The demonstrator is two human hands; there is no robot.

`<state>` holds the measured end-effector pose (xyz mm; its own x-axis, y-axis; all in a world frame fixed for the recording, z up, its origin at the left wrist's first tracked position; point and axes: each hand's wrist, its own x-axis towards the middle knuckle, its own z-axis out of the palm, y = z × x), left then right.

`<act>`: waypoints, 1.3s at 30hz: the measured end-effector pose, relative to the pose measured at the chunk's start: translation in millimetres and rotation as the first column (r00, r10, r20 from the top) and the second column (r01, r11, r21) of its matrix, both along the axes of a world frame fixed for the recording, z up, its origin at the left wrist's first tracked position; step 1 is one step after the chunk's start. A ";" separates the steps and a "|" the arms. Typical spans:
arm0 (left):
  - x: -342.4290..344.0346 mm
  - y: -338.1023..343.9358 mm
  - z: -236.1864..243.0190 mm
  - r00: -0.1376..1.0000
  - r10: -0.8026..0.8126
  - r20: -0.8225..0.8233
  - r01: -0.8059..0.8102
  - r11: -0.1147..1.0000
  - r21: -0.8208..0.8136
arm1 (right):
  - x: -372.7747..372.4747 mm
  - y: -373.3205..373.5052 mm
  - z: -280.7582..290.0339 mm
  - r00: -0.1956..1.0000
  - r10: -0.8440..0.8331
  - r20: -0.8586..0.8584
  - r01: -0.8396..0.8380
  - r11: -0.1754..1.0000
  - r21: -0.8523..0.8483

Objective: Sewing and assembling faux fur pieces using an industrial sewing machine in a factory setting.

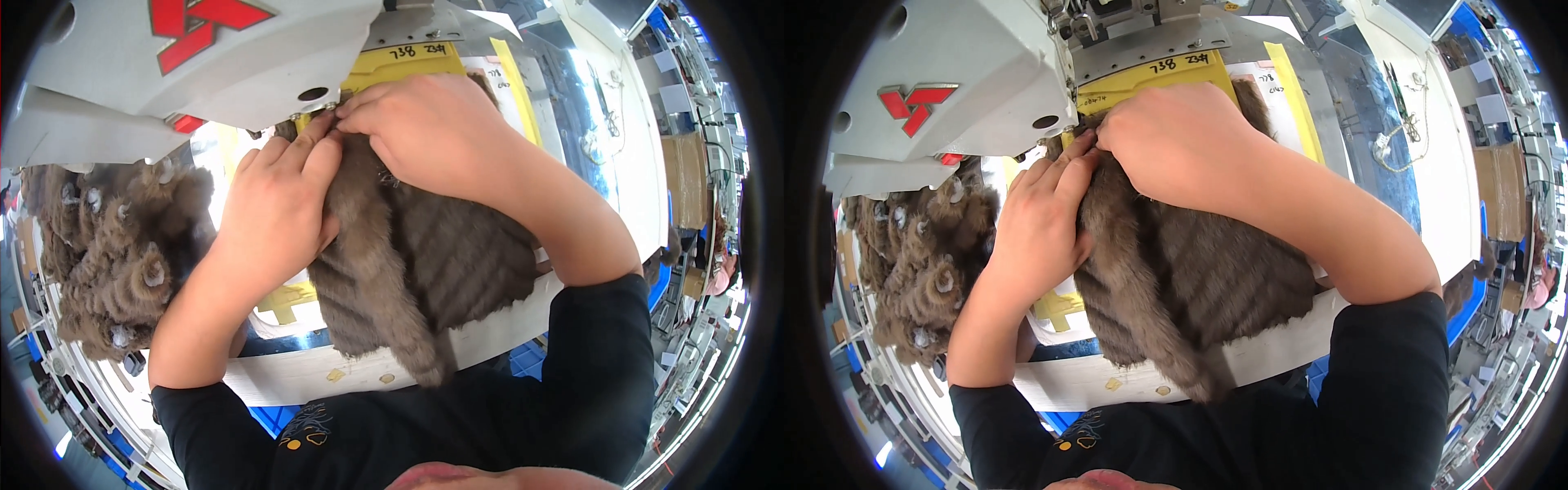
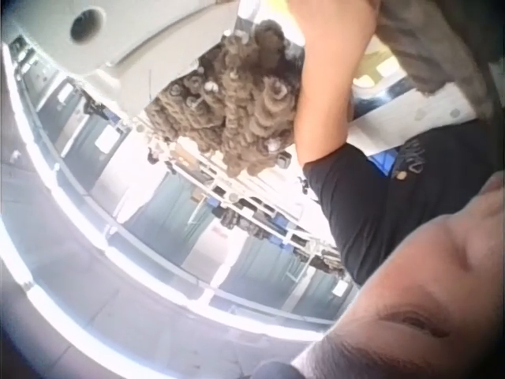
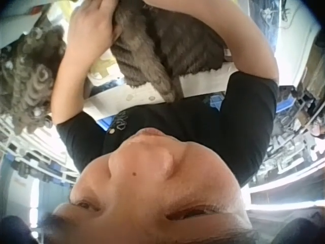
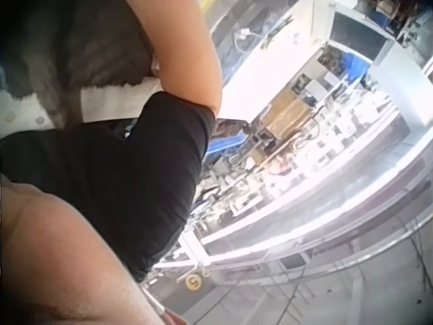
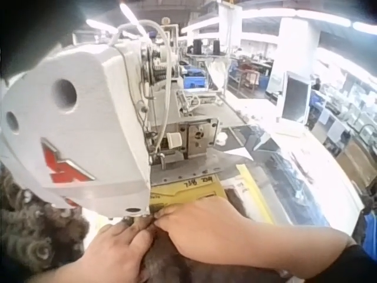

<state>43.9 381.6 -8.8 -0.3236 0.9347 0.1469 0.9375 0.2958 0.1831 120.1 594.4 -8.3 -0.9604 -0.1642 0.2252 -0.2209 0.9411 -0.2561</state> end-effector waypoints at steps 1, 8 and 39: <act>0.4 -0.3 -0.3 1.000 0.009 -0.016 -0.010 1.000 -0.018 | -0.8 0.4 -0.5 1.000 0.004 0.001 -0.004 1.000 -0.007; 23.6 -10.3 6.9 0.994 -0.049 -0.094 0.049 0.999 0.002 | -0.6 6.7 -5.3 0.995 0.082 -0.060 -0.086 0.994 -0.073; 15.2 -13.1 -13.9 0.999 0.015 0.039 -0.016 1.000 0.022 | -23.9 17.8 3.8 0.982 0.054 0.179 -0.020 0.982 -0.189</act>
